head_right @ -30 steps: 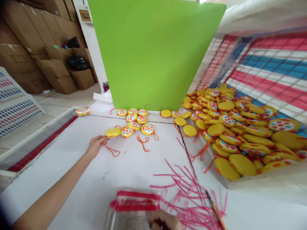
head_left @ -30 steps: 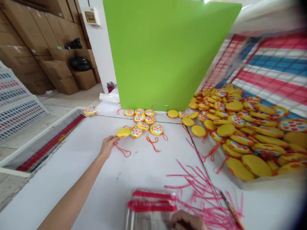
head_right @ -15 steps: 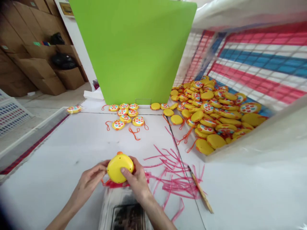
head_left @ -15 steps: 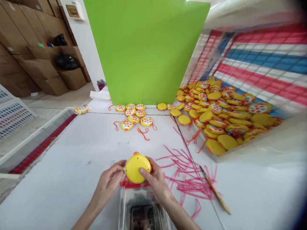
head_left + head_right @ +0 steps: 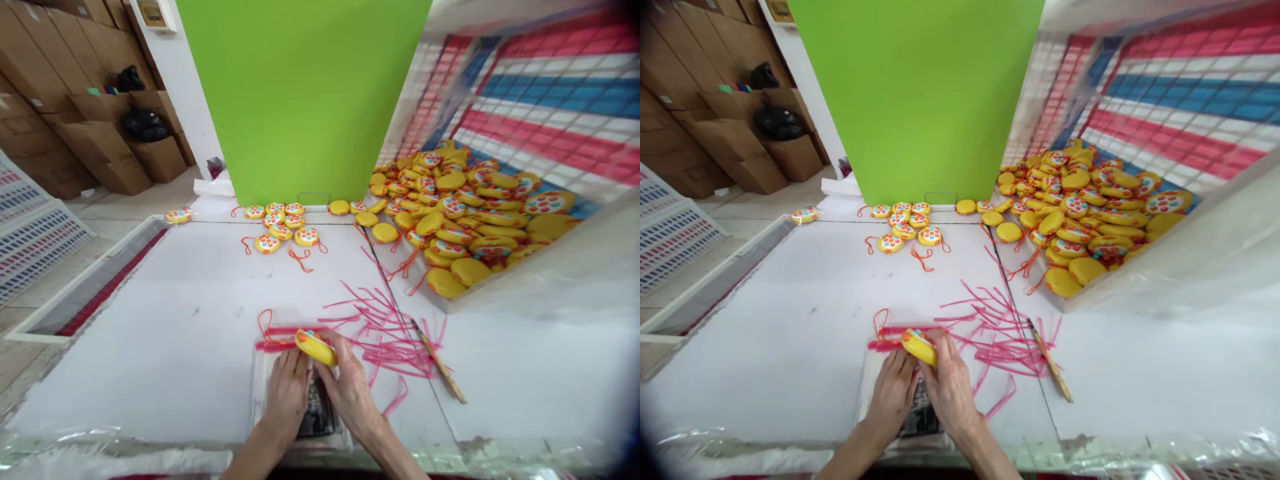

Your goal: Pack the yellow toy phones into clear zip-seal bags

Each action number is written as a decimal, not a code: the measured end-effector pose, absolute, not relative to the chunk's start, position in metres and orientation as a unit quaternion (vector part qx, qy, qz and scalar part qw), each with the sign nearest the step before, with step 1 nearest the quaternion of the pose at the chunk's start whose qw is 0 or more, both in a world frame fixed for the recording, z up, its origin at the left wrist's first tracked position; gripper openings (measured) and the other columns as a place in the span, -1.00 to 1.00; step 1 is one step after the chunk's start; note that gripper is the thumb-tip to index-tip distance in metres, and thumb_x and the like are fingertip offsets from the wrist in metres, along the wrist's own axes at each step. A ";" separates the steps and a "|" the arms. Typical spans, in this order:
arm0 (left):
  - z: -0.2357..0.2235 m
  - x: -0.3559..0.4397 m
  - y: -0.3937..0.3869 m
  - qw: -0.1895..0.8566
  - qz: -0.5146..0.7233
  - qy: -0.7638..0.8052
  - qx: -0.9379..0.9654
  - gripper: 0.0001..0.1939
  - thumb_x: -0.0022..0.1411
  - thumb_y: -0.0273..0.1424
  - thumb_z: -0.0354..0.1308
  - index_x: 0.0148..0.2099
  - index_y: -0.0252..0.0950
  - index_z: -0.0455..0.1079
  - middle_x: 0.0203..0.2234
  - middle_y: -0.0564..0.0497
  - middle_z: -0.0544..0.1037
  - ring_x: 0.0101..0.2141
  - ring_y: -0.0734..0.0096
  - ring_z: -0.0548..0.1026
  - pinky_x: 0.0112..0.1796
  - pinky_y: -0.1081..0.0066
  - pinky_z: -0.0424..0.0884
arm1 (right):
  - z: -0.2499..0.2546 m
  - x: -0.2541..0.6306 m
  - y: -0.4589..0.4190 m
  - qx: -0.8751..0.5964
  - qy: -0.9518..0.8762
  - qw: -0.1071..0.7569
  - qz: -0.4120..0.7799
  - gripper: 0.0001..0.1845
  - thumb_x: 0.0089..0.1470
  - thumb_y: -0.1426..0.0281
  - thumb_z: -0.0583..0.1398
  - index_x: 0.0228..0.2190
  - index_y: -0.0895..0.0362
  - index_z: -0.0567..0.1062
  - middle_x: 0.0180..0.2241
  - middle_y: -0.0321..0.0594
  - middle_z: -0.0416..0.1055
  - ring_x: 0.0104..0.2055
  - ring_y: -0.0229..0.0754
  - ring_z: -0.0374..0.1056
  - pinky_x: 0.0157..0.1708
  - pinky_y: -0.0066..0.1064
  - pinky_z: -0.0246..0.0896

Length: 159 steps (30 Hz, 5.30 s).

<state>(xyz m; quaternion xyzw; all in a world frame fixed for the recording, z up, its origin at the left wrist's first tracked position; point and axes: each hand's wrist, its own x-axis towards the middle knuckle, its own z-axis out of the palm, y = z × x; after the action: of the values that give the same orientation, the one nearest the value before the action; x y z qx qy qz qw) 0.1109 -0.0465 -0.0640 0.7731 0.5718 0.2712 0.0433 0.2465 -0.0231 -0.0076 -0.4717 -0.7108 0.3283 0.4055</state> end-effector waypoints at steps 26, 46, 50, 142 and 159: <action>-0.055 0.107 -0.048 0.084 0.323 0.544 0.769 -0.76 0.28 -0.50 -0.12 -0.25 -0.31 0.39 -0.36 -0.10 0.44 -0.29 0.21 0.36 -0.27 0.20 0.35 | 0.005 0.277 -0.028 -0.397 -0.263 0.423 0.771 -0.58 -0.10 0.29 0.32 -0.17 0.14 0.43 -0.24 -0.18 0.44 -0.34 -0.25 0.41 -0.49 -0.53 0.38; -0.002 0.054 -0.058 0.252 0.467 0.655 0.538 -0.83 0.20 -0.29 0.07 -0.19 -0.22 0.37 -0.37 -0.05 0.54 -0.35 0.26 0.48 -0.36 0.38 0.38 | 0.006 0.271 -0.011 -0.492 -0.723 0.244 0.418 -0.43 0.16 0.12 -0.02 0.11 0.16 0.24 -0.63 -0.31 0.34 -0.60 -0.21 0.28 -0.56 -0.41 0.18; -0.003 0.060 -0.047 0.428 0.436 0.618 0.495 -0.80 0.16 -0.29 0.07 -0.23 -0.29 0.38 -0.41 -0.06 0.56 -0.39 0.26 0.51 -0.37 0.39 0.38 | 0.006 0.271 -0.014 -0.493 -0.718 0.260 0.416 -0.45 0.14 0.12 0.01 0.10 0.11 0.27 -0.60 -0.30 0.35 -0.59 -0.20 0.27 -0.56 -0.40 0.18; -0.027 0.063 -0.060 0.572 0.470 0.544 0.395 -0.76 0.17 -0.21 0.09 -0.29 -0.31 0.32 -0.42 -0.05 0.55 -0.35 0.27 0.53 -0.33 0.40 0.40 | -0.024 0.283 0.019 -0.465 -0.649 0.205 0.566 -0.91 -0.14 0.41 0.19 -0.56 0.20 0.42 -0.70 -0.43 0.23 -0.68 -0.44 0.03 -0.70 -0.59 -0.11; -0.019 0.057 -0.067 0.566 0.471 0.585 0.340 -0.78 0.01 -0.31 0.12 -0.53 -0.25 0.15 -0.62 0.10 0.42 -0.42 0.25 0.52 -0.42 0.39 0.42 | -0.019 0.289 0.007 -0.438 -0.695 0.229 0.522 -0.74 -0.19 0.60 0.00 -0.57 0.18 0.47 -0.67 -0.37 0.30 -0.60 -0.35 0.21 -0.56 -0.54 0.11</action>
<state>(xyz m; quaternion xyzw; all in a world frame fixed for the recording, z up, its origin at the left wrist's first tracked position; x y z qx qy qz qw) 0.0566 -0.0673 -0.0189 0.3404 0.5849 0.4711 0.5658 0.2887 0.0075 -0.0186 -0.4381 -0.6953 0.5216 0.2293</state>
